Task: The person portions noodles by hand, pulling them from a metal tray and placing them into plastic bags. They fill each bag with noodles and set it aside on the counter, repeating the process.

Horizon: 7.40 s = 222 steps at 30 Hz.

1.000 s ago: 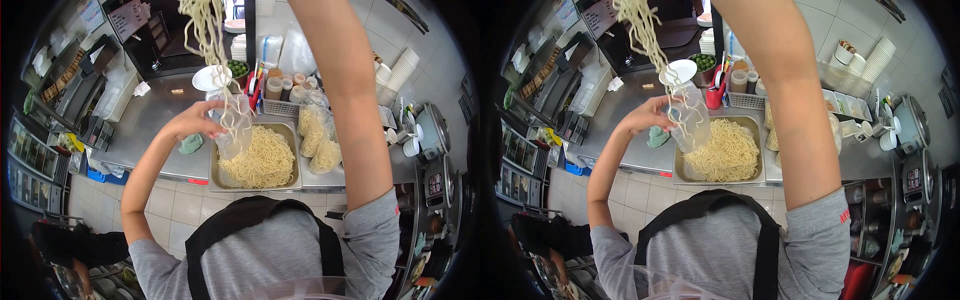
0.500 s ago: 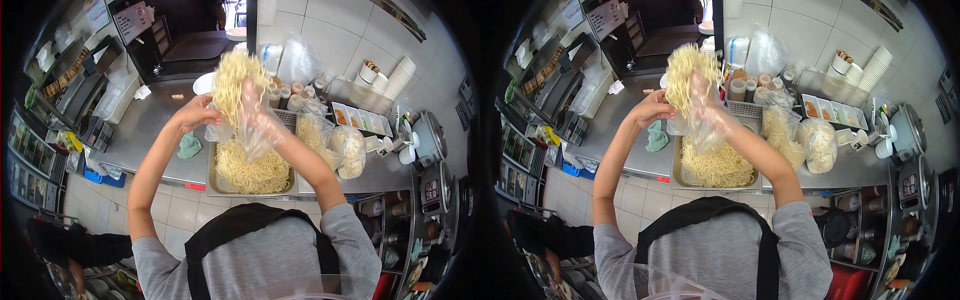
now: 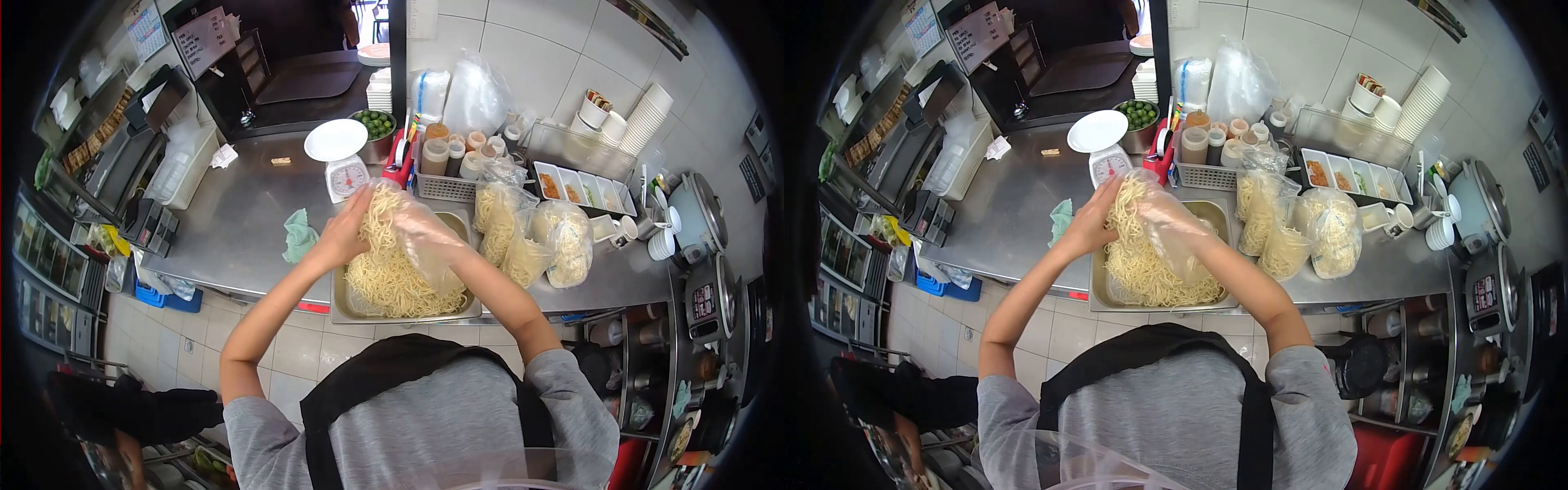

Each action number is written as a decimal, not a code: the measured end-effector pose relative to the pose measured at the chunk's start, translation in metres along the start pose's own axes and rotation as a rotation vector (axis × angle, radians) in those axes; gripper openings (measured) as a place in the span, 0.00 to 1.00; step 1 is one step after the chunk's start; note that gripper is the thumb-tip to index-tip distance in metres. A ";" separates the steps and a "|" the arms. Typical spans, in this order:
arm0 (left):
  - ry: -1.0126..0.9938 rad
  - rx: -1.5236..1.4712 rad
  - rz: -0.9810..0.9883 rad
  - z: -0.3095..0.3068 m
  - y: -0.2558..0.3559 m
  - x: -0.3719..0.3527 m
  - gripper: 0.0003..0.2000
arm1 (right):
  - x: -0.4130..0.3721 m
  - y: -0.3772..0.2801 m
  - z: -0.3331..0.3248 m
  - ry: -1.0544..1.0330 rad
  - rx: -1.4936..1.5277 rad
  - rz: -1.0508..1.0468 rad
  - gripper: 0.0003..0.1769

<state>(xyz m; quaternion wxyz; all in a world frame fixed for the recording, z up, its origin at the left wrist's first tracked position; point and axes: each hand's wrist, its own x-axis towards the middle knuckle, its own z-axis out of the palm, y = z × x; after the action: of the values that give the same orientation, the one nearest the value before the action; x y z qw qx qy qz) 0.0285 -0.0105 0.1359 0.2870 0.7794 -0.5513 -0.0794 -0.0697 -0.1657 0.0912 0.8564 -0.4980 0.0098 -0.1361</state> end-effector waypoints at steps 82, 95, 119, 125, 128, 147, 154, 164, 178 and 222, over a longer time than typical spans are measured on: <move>0.079 -1.002 -0.308 -0.060 0.000 -0.019 0.38 | 0.011 0.009 0.011 -0.099 -0.935 -0.228 0.27; 0.072 -1.226 -0.526 -0.009 -0.048 -0.045 0.38 | 0.045 -0.071 0.028 -0.151 -0.138 0.133 0.10; 0.168 -1.083 -0.418 -0.029 -0.023 -0.041 0.35 | 0.017 -0.072 -0.001 -0.651 -1.578 0.248 0.35; 0.209 -1.144 -0.339 -0.043 -0.012 -0.052 0.34 | -0.055 -0.002 -0.027 -0.454 -1.892 0.378 0.49; 0.219 -1.138 -0.313 -0.048 -0.005 -0.058 0.34 | -0.050 0.013 -0.066 -0.336 -1.781 0.220 0.44; 0.336 -1.086 -0.311 -0.062 0.006 -0.068 0.35 | -0.008 0.046 0.010 -0.433 -1.453 0.020 0.22; 0.297 -1.092 -0.305 -0.066 0.005 -0.070 0.35 | -0.026 0.007 -0.013 -0.433 -1.421 -0.407 0.30; 0.267 -1.069 -0.283 -0.065 0.011 -0.057 0.35 | -0.112 0.025 -0.035 -0.117 -1.815 0.630 0.30; -0.053 -1.105 -0.379 -0.026 0.002 -0.039 0.32 | -0.094 -0.006 -0.102 -0.066 -1.459 -0.086 0.18; -0.108 -1.184 -0.196 -0.067 0.032 0.024 0.33 | 0.037 -0.171 0.066 -0.478 -1.403 -0.269 0.21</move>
<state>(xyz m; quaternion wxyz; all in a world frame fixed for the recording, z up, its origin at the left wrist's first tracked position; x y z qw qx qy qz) 0.0411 -0.0149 0.2130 0.6351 0.5291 -0.3529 -0.4383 -0.0622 -0.1982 0.2756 0.2930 -0.9396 -0.1529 -0.0896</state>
